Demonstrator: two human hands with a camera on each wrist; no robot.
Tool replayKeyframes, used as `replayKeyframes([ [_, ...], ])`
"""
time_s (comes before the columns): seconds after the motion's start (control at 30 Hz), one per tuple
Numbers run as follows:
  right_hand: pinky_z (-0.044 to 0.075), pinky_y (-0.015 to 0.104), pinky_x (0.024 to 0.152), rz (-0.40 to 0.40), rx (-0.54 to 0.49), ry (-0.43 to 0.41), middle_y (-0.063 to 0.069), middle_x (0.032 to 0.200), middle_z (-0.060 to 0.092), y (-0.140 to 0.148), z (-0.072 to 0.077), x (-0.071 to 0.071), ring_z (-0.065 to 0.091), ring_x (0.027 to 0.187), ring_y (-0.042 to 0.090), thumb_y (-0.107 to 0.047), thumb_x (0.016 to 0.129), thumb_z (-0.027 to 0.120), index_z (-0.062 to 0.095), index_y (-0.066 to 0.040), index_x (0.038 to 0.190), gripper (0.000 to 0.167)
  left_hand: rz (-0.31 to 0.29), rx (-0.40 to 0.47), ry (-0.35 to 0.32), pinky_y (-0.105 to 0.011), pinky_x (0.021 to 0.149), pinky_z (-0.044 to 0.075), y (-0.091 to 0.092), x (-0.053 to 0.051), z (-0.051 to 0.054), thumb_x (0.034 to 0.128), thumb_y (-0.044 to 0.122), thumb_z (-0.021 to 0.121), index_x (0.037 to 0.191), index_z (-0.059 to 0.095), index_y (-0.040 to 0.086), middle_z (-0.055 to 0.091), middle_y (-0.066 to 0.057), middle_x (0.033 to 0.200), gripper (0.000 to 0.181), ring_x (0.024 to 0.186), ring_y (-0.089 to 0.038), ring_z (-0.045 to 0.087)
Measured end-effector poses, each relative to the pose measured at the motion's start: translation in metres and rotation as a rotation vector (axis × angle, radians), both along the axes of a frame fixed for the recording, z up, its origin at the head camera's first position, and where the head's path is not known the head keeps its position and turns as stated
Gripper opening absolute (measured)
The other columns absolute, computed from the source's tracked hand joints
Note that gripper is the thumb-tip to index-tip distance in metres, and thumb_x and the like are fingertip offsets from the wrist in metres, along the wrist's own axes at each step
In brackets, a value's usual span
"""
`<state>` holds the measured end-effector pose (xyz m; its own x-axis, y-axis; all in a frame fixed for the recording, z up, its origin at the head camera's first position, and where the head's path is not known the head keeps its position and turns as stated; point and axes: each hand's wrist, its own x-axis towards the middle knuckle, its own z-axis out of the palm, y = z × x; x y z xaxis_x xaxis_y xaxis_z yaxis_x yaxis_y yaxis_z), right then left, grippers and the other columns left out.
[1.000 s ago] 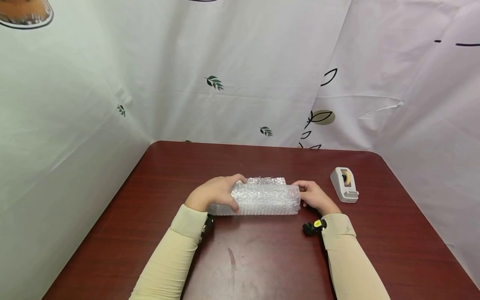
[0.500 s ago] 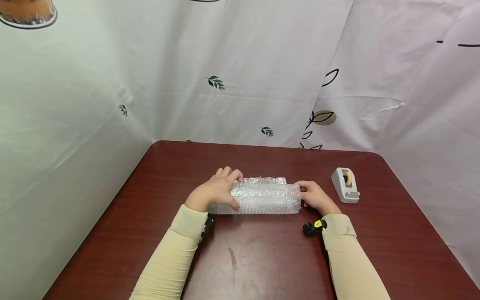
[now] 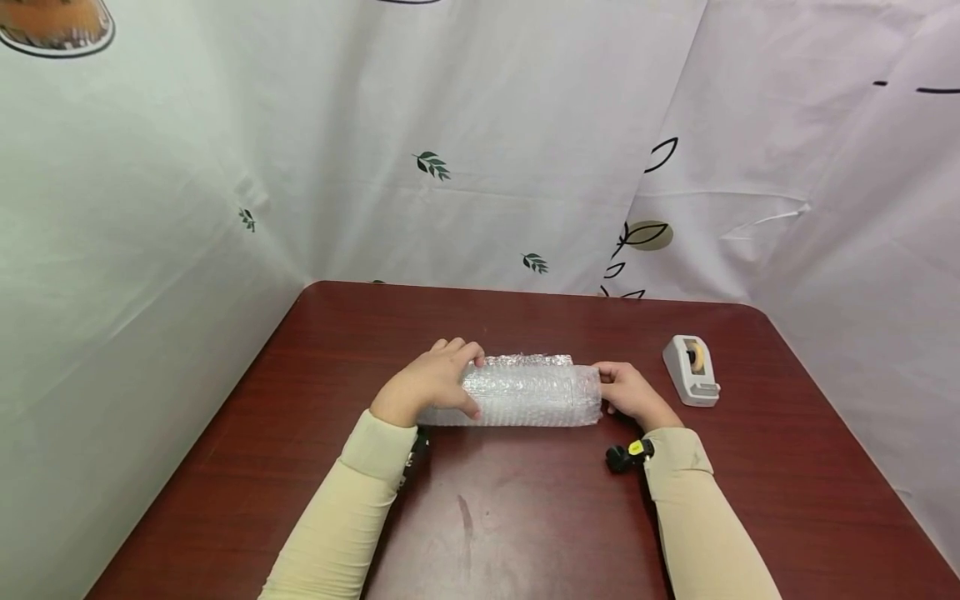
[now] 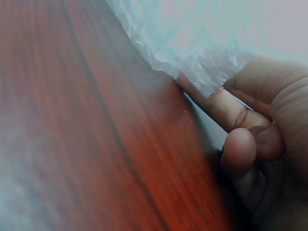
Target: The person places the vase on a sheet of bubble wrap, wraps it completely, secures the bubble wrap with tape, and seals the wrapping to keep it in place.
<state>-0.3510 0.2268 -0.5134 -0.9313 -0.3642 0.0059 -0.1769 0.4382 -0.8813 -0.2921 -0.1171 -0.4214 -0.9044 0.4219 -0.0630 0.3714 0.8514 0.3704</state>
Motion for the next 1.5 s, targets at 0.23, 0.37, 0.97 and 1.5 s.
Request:
replayKeyframes([
  [0.23, 0.047, 0.029, 0.045, -0.02, 0.028, 0.017, 0.003, 0.082, 0.067, 0.0, -0.001, -0.001, 0.048, 0.047, 0.014, -0.002, 0.089, 0.068, 0.07, 0.004, 0.106, 0.018, 0.028, -0.134, 0.059, -0.041, 0.092, 0.045, 0.009, 0.008, 0.005, 0.0693, 0.037, 0.092, 0.118, 0.05, 0.024, 0.053, 0.0, 0.108, 0.066, 0.101, -0.023, 0.051],
  [0.37, 0.046, 0.028, 0.044, -0.019, 0.018, 0.029, 0.0, 0.076, 0.064, 0.0, -0.001, -0.001, 0.049, 0.048, 0.013, -0.002, 0.088, 0.068, 0.07, 0.004, 0.103, 0.017, 0.04, -0.181, 0.068, -0.043, 0.096, 0.044, 0.013, 0.013, 0.01, 0.0748, 0.036, 0.089, 0.119, 0.052, 0.026, 0.054, -0.001, 0.107, 0.059, 0.101, -0.025, 0.053],
  [0.97, 0.046, 0.029, 0.043, -0.036, 0.002, 0.015, 0.004, 0.08, 0.063, 0.0, -0.003, -0.002, 0.049, 0.048, 0.012, 0.005, 0.088, 0.06, 0.066, 0.006, 0.105, 0.017, 0.085, -0.189, 0.025, -0.053, 0.117, 0.025, 0.015, 0.014, 0.005, 0.089, 0.032, 0.07, 0.137, 0.048, 0.024, 0.056, -0.011, 0.138, 0.053, 0.134, -0.036, 0.044],
  [1.5, 0.048, 0.029, 0.044, -0.056, -0.022, -0.012, 0.002, 0.079, 0.063, 0.0, -0.002, -0.003, 0.053, 0.052, 0.012, -0.001, 0.095, 0.062, 0.063, 0.009, 0.116, 0.024, 0.116, -0.295, 0.179, -0.048, 0.116, 0.025, 0.022, 0.009, -0.011, 0.0689, 0.05, 0.086, 0.136, 0.045, 0.017, 0.041, -0.011, 0.123, 0.085, 0.126, -0.035, 0.036],
])
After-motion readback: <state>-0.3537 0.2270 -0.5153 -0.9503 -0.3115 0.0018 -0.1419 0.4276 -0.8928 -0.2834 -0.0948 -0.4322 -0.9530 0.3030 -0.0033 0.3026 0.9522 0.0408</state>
